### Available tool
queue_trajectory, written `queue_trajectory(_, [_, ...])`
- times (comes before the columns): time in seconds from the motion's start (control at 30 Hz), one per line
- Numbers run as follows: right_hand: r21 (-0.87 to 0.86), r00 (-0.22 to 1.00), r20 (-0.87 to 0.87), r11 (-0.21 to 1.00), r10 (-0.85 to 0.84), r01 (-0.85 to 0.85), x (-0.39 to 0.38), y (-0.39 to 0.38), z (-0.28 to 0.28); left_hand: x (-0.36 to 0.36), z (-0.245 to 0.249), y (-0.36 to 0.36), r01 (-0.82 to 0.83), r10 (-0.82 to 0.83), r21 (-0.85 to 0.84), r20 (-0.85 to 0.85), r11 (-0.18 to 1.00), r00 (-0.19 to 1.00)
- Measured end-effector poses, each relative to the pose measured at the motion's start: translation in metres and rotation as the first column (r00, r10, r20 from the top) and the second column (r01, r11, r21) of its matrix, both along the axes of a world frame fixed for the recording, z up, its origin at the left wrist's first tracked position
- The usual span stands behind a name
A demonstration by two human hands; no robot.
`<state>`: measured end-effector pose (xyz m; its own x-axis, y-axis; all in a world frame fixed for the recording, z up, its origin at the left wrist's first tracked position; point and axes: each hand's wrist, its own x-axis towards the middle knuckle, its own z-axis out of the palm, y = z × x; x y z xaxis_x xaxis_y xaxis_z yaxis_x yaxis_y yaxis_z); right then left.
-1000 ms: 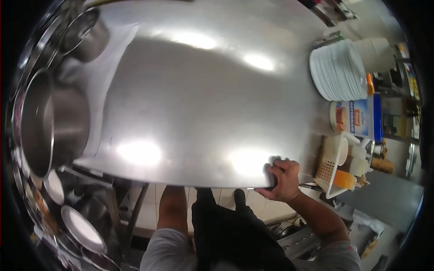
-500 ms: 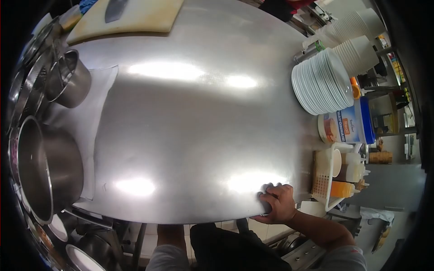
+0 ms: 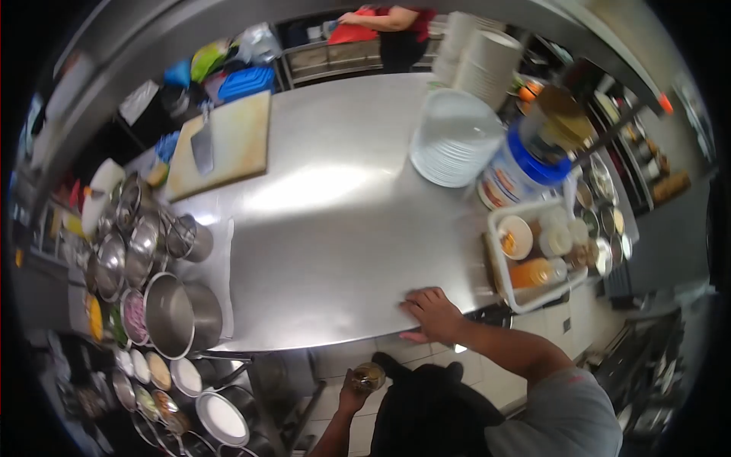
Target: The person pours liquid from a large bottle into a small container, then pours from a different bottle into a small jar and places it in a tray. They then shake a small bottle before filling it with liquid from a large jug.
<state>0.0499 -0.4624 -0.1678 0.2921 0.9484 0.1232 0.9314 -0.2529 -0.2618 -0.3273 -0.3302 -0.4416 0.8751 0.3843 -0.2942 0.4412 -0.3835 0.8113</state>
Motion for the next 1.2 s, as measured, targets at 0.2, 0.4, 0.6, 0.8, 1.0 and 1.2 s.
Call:
queue_trajectory(0.2, [0.378,0.961,-0.273,0.914,-0.042,0.147,-0.008,-0.029,-0.002,0.069,0.332,0.045,0.063,-0.106,-0.308,-0.127,0.949,0.986])
queue_trajectory(0.4, [0.290,0.892,-0.381,0.885,-0.243,0.365,-0.086,-0.174,0.050,0.183,0.495,0.059,0.013,0.016,-0.099,0.278,0.995,0.960])
queue_trajectory(0.6, [0.151,0.619,-0.423,0.622,-0.662,0.769,-0.126,-0.352,0.030,0.364,0.485,0.039,-0.026,0.052,-0.072,0.390,0.997,0.919])
queue_trajectory(0.8, [0.139,0.420,-0.454,0.404,-0.786,0.904,-0.109,-0.450,0.017,0.491,0.398,-0.008,-0.254,0.310,-0.189,0.387,0.949,0.868])
queue_trajectory(1.0, [-0.012,0.487,-0.500,0.568,-0.716,0.823,-0.048,-0.531,-0.005,0.526,0.392,-0.062,-0.328,0.340,-0.093,0.317,0.940,0.885])
queue_trajectory(1.2, [-0.106,0.545,-0.450,0.648,-0.708,0.754,0.023,-0.619,-0.011,0.521,0.389,-0.101,-0.413,0.360,0.079,0.361,0.907,0.860])
